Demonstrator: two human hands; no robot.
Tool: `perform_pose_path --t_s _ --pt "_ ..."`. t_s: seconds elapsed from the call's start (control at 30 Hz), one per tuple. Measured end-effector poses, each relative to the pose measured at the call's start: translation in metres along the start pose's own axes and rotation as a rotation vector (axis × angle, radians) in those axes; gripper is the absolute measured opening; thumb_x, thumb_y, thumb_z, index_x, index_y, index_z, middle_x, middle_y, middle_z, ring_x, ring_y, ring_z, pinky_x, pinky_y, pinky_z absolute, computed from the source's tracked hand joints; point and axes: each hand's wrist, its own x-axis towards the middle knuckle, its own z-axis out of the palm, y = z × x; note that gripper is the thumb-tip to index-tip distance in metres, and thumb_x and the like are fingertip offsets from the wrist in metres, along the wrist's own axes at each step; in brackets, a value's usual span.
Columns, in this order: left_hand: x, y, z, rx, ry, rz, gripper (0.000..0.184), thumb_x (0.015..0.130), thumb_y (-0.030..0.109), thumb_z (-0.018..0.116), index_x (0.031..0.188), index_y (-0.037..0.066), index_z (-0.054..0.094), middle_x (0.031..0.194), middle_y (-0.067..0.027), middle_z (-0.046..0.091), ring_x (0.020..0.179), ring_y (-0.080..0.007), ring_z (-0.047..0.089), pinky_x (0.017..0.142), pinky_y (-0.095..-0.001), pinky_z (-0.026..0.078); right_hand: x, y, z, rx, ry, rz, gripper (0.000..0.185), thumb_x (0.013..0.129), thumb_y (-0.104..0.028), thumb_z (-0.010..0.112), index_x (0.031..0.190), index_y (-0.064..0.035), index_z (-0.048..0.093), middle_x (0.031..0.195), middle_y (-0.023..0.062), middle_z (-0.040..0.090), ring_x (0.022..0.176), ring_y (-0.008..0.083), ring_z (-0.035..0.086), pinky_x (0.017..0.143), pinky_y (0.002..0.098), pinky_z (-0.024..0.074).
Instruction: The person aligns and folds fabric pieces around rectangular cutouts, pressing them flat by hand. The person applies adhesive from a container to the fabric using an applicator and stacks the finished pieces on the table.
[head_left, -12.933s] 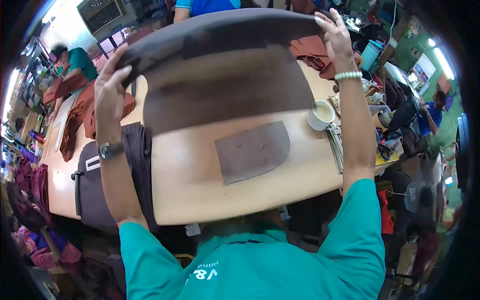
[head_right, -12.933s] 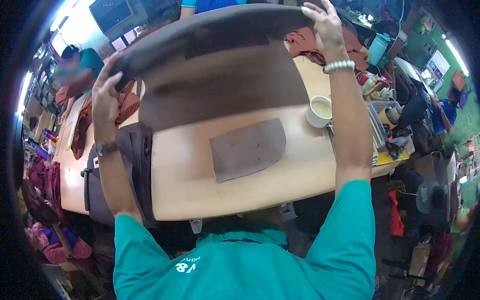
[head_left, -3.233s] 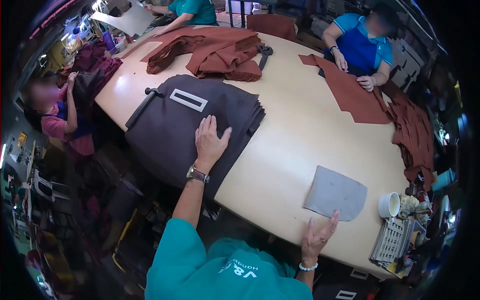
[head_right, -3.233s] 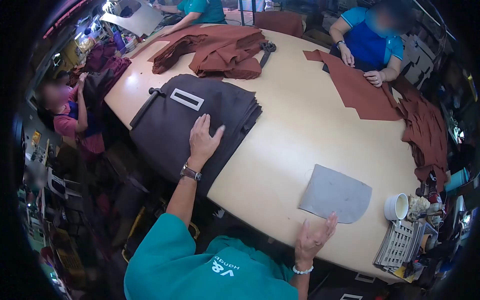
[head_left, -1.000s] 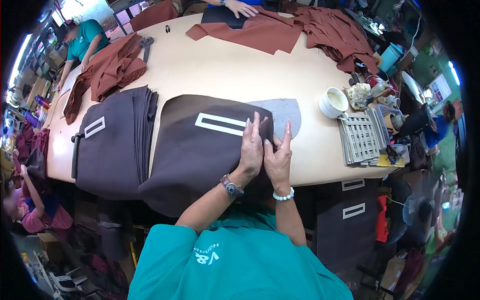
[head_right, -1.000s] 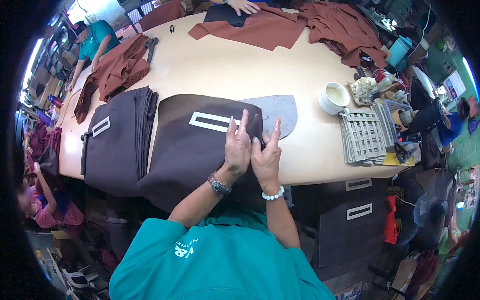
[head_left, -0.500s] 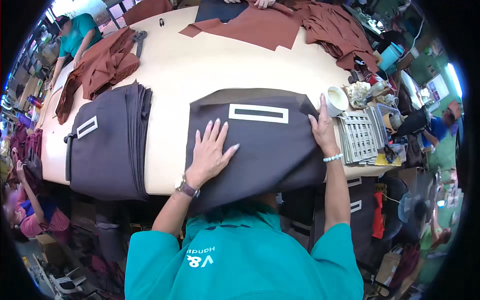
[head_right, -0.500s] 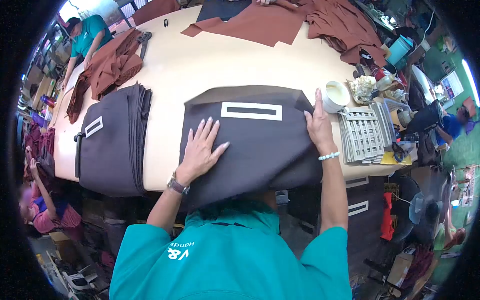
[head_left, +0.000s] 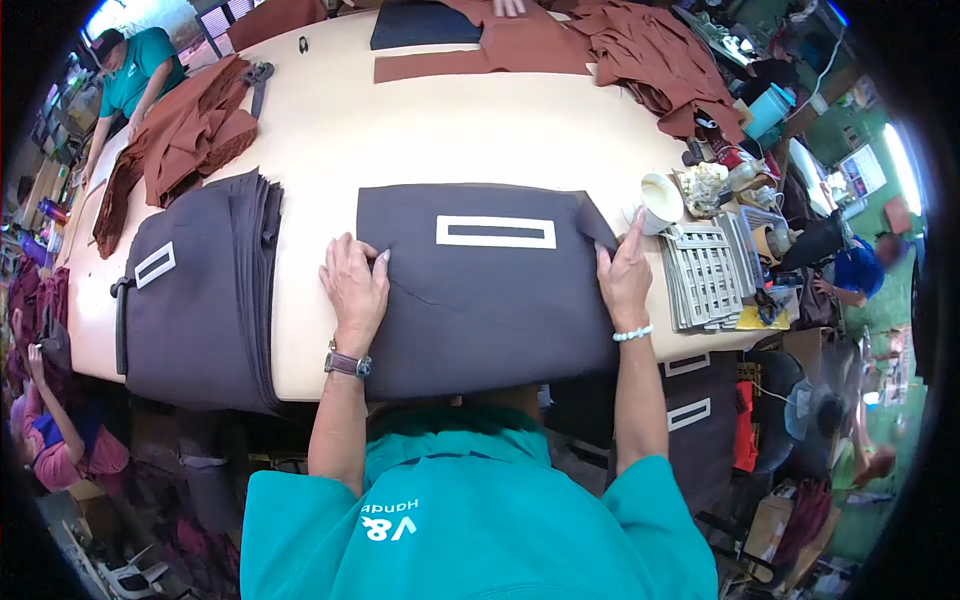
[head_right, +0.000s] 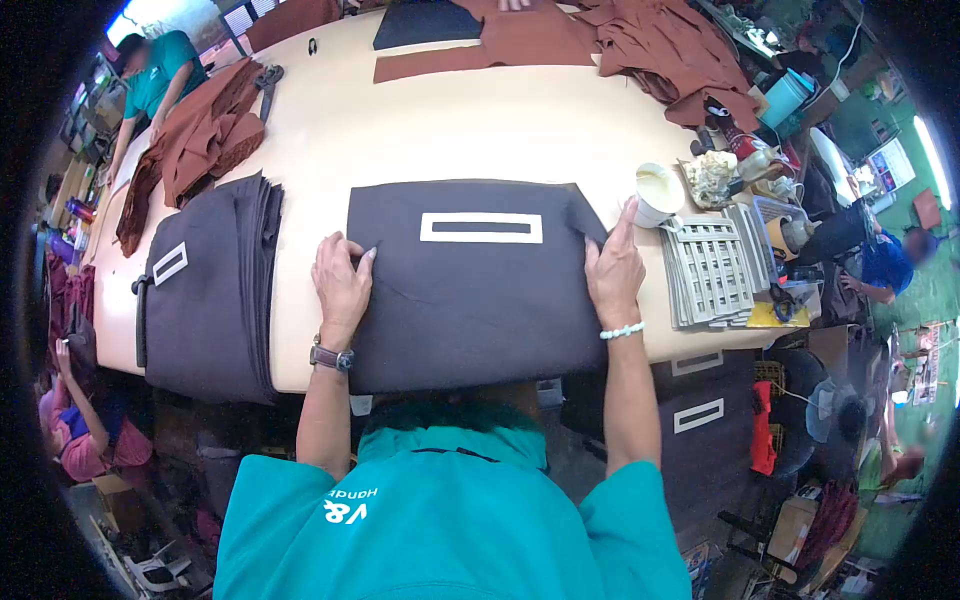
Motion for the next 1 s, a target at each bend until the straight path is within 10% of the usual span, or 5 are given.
perform_pose_path --t_s 0.2,0.43,0.6,0.83,1.0 --pt "-0.015 0.031 -0.022 -0.496 -0.100 -0.229 0.009 0.084 0.006 0.059 0.088 0.000 0.052 0.081 -0.0073 0.054 0.066 -0.0149 0.051 0.054 -0.0256 0.040 -0.014 0.006 -0.009 0.239 0.142 -0.006 0.075 0.072 0.005 0.054 0.138 0.0023 0.020 0.070 0.0155 0.058 0.061 0.0340 0.059 0.057 0.0412 0.0444" --pt "-0.056 0.010 -0.046 -1.131 -0.561 -0.358 0.047 0.075 -0.005 0.055 0.122 -0.002 0.049 0.113 -0.0095 0.057 0.098 -0.0137 0.055 0.082 -0.0220 0.043 -0.031 0.019 -0.023 0.187 -0.044 -0.012 0.074 0.074 0.004 0.058 0.138 0.0026 0.020 0.064 0.0136 0.057 0.057 0.0317 0.059 0.055 0.0392 0.0439" --pt "-0.035 0.025 -0.064 -0.969 -0.605 -0.110 0.062 0.069 -0.009 0.047 0.130 -0.004 0.040 0.126 -0.0156 0.049 0.117 -0.0199 0.046 0.101 -0.0289 0.032 -0.008 0.020 -0.030 0.169 0.134 -0.093 0.072 0.074 0.005 0.057 0.138 0.0027 0.023 0.068 0.0151 0.059 0.063 0.0291 0.060 0.059 0.0365 0.0457" --pt "-0.015 0.022 -0.035 -0.585 -0.363 -0.026 0.062 0.071 -0.001 0.051 0.131 -0.006 0.037 0.111 -0.0247 0.054 0.107 -0.0286 0.053 0.094 -0.0311 0.039 0.030 0.013 -0.005 0.016 0.096 -0.147 0.075 0.074 -0.002 0.063 0.137 -0.0001 0.023 0.071 0.0148 0.061 0.063 0.0334 0.061 0.059 0.0403 0.0481" --pt "-0.016 0.028 -0.028 -0.539 -0.211 -0.075 0.057 0.074 0.013 0.066 0.122 -0.010 0.046 0.101 -0.0238 0.056 0.101 -0.0327 0.054 0.087 -0.0354 0.042 0.028 0.020 0.021 -0.185 0.099 -0.253 0.074 0.074 -0.007 0.063 0.138 -0.0026 0.025 0.101 0.0175 0.055 0.084 0.0336 0.059 0.071 0.0386 0.0484"
